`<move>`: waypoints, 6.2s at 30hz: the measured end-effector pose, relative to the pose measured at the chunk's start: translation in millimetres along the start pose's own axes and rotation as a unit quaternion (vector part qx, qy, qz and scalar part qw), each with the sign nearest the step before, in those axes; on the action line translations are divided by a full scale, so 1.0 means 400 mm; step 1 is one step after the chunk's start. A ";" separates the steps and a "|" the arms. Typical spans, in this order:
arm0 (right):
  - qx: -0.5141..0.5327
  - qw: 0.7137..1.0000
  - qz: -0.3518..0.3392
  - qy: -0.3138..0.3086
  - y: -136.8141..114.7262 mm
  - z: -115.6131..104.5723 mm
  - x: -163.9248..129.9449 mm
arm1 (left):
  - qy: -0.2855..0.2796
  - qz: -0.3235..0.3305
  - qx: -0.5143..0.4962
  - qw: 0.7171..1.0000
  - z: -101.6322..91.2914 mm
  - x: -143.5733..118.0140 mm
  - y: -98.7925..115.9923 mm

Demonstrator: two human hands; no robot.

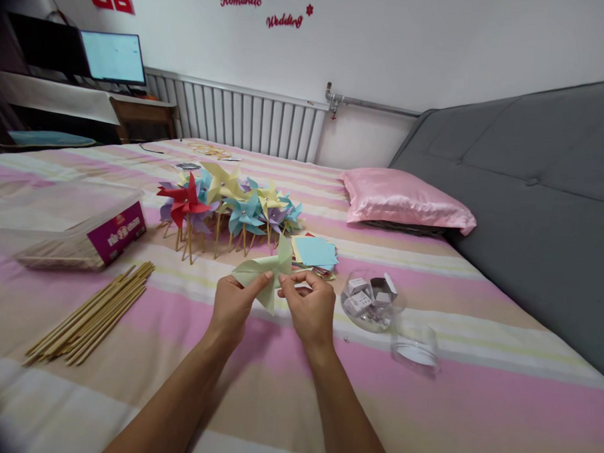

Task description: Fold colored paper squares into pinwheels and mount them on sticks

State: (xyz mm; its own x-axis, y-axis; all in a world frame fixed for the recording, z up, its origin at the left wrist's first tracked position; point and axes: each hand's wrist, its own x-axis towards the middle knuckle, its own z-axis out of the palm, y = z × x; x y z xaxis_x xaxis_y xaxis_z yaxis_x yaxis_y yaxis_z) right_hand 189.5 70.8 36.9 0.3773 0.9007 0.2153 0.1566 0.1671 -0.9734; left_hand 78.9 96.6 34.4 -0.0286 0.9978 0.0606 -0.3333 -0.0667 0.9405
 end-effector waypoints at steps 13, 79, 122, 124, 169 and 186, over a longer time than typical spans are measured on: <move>-0.021 1.000 -0.008 -0.021 -0.005 -0.013 0.007 | -0.016 -0.008 0.001 1.000 -0.001 0.002 -0.003; 0.051 0.998 0.003 0.024 -0.012 -0.078 0.043 | -0.076 -0.161 0.046 0.983 -0.022 0.011 0.003; -0.073 0.996 -0.054 -0.007 0.024 0.014 -0.003 | -0.004 -0.079 -0.041 0.996 -0.024 0.020 -0.005; -0.076 0.995 -0.061 -0.003 0.023 0.014 -0.003 | -0.009 -0.074 -0.034 0.997 -0.024 0.020 -0.005; -0.468 0.867 0.053 -0.165 0.085 -0.063 0.046 | 0.054 -0.013 0.101 0.993 -0.029 0.033 -0.015; -0.535 0.833 -0.015 -0.144 0.114 -0.040 0.039 | 0.030 -0.034 0.074 0.996 -0.026 0.032 -0.020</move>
State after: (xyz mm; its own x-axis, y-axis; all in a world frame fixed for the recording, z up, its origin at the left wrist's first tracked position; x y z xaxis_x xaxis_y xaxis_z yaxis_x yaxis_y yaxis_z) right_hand 217.2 86.2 -2.9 0.1481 0.9870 0.0619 0.9432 -0.1222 -0.3090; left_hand 71.3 109.7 24.2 -0.0687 0.9974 -0.0212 -0.1930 0.0075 0.9812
